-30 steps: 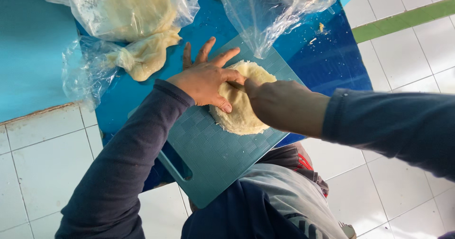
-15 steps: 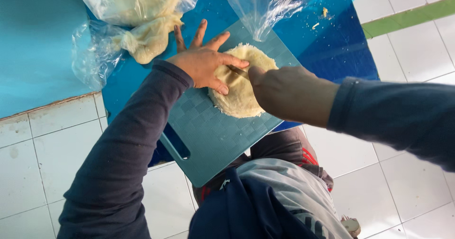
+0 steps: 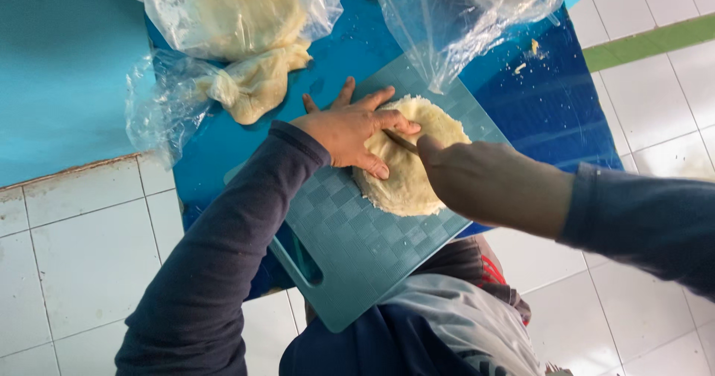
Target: The person sits at a table with a cutting board on their lap and cuts a round dough disc into wedges using a knife. They then stretch and separate thin dough layers by hand, stack the layers, and wrap a dough ball in a plastic bag.
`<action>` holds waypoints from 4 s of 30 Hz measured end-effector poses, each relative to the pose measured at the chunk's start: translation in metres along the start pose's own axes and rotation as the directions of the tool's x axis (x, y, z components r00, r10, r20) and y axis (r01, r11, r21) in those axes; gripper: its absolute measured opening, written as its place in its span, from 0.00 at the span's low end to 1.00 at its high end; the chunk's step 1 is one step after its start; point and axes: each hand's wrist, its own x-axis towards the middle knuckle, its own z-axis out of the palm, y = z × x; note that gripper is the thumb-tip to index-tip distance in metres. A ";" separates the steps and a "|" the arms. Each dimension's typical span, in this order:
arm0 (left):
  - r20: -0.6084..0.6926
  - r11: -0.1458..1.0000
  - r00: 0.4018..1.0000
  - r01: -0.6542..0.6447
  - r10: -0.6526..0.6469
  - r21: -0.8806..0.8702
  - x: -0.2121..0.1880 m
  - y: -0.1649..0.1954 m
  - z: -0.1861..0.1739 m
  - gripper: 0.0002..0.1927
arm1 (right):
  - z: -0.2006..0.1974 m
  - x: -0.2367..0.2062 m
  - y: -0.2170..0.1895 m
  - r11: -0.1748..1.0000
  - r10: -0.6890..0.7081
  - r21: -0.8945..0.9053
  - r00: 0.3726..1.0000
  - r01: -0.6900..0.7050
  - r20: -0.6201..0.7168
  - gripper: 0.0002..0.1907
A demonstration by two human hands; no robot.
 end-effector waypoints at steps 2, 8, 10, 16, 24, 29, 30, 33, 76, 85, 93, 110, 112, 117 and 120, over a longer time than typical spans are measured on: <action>-0.011 1.000 1.000 -0.010 0.010 0.014 0.006 -0.002 -0.002 0.44 | 0.008 0.002 0.003 1.000 -0.009 0.005 1.000 0.009 -0.026 0.25; -0.063 1.000 0.998 -0.025 0.025 -0.002 0.012 -0.009 0.005 0.42 | 0.030 -0.005 0.010 0.996 -0.050 0.058 0.966 0.067 -0.253 0.14; -0.149 0.973 0.962 -0.229 0.230 0.027 0.013 -0.009 0.007 0.43 | 0.033 -0.013 0.010 0.992 -0.078 0.068 0.950 0.103 -0.301 0.13; -0.023 0.997 0.997 0.076 -0.077 -0.014 0.011 0.003 0.007 0.46 | 0.029 -0.028 0.008 0.987 0.090 0.136 0.995 -0.083 -0.044 0.11; -0.014 0.994 0.994 0.104 -0.104 -0.020 0.004 0.008 0.003 0.42 | 0.044 -0.002 0.008 0.997 -0.059 0.035 0.976 0.068 -0.211 0.15; -0.003 0.988 0.990 0.141 -0.142 -0.060 -0.001 0.015 0.000 0.42 | 0.043 -0.018 0.010 0.987 -0.058 0.135 0.979 0.086 -0.198 0.15; -0.006 0.989 0.992 0.128 -0.129 -0.067 -0.003 0.016 0.000 0.42 | 0.042 -0.026 0.010 0.988 -0.078 0.117 0.975 0.104 -0.208 0.18; -0.014 0.990 0.992 0.123 -0.124 -0.068 -0.004 0.018 -0.003 0.42 | 0.039 -0.045 0.016 0.989 0.003 0.149 0.997 0.009 -0.079 0.21; -0.038 1.000 0.999 -0.010 0.011 0.025 -0.007 0.006 0.024 0.37 | 0.074 -0.068 -0.001 0.976 0.094 0.201 0.995 -0.087 -0.026 0.16; -0.043 0.997 0.997 -0.070 0.071 0.040 -0.007 0.000 0.028 0.38 | 0.100 -0.070 -0.006 0.970 0.147 0.205 0.987 -0.131 -0.063 0.08; 0.013 0.998 0.999 -0.050 0.050 0.029 -0.009 0.007 0.018 0.40 | 0.102 -0.063 -0.003 0.973 0.158 0.182 0.986 -0.144 -0.062 0.09; -0.332 0.843 0.776 -0.485 0.537 0.232 -0.003 0.023 0.061 0.36 | 0.095 -0.076 -0.011 0.973 0.168 0.212 0.918 -0.095 -0.359 0.07; -0.321 0.851 0.791 -0.453 0.521 0.264 -0.003 0.024 0.063 0.38 | 0.093 -0.080 -0.010 0.956 0.183 0.276 0.937 -0.099 -0.299 0.09; -0.356 0.850 0.774 -0.446 0.523 0.280 -0.004 0.024 0.070 0.37 | 0.090 -0.080 -0.013 0.944 0.198 0.298 0.968 -0.145 -0.157 0.08; -0.358 0.841 0.763 -0.460 0.539 0.285 -0.003 0.022 0.074 0.37 | 0.091 -0.074 -0.015 0.950 0.193 0.273 0.971 -0.150 -0.139 0.11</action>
